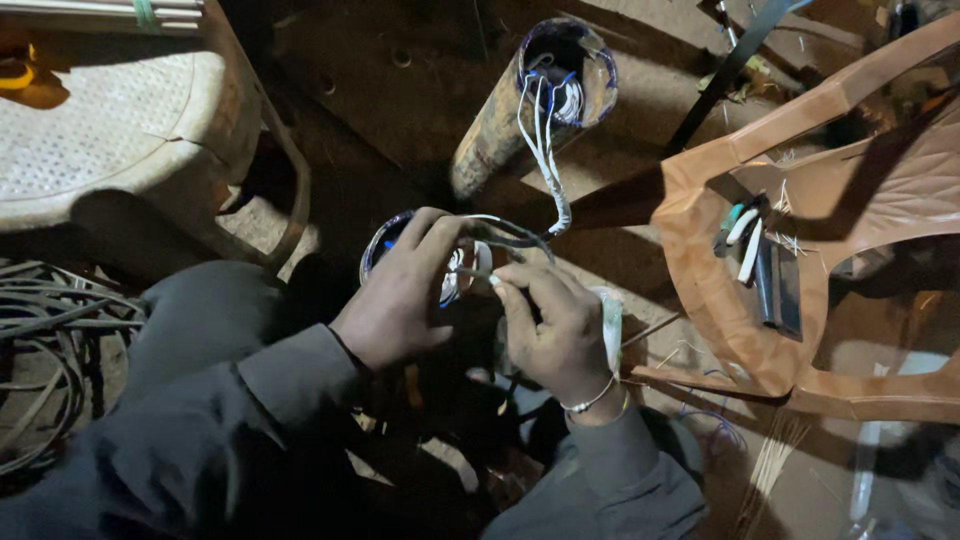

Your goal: The person wraps white tape around a bundle of wires held in their hands. They repeatedly pull tape from the roll and wrap it around the wires, securing them together.

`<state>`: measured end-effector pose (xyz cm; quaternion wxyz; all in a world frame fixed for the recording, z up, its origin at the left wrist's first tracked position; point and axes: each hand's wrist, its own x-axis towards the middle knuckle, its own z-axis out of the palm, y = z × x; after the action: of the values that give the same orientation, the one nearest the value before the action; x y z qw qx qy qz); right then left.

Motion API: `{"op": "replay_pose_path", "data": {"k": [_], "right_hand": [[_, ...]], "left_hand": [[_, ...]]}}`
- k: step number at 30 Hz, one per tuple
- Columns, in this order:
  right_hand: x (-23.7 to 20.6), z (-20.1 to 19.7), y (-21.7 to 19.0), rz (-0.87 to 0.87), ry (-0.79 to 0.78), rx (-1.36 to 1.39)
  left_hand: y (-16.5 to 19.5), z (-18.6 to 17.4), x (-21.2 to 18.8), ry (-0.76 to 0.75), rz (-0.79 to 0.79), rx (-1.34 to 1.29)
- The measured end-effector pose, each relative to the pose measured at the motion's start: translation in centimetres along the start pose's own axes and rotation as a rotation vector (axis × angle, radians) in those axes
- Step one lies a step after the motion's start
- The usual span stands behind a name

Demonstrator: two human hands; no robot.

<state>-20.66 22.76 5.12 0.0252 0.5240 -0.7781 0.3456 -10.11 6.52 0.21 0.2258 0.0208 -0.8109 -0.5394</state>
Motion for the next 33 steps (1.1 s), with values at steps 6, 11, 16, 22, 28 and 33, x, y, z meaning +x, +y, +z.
{"op": "replay_pose_path", "data": {"k": [6,11,16,22,28,33], "right_hand": [[-0.2,0.3,0.1,0.036,-0.054,-0.033],[-0.2,0.1,0.5,-0.026,-0.15,-0.023],[0.1,0.0,0.9,-0.007,-0.18,-0.105],[0.6,-0.2,1.1,0.02,-0.112,-0.024],[0.3,-0.2,0.7,0.006,-0.072,0.034],[-0.2,-0.2,0.8,0.039,-0.131,0.023]], "left_hand": [[-0.8,0.7,-0.6,-0.012,-0.205,0.237],[-1.2,0.3,0.8,0.023,-0.071,-0.013],[-0.6,0.3,1.5,0.019,-0.366,-0.329],[-0.9,-0.8,0.4,-0.129,0.126,-0.166],[-1.3,0.5,0.1,0.07,0.01,0.019],[-1.4,1.0,-0.3,-0.01,-0.208,0.06]]}}
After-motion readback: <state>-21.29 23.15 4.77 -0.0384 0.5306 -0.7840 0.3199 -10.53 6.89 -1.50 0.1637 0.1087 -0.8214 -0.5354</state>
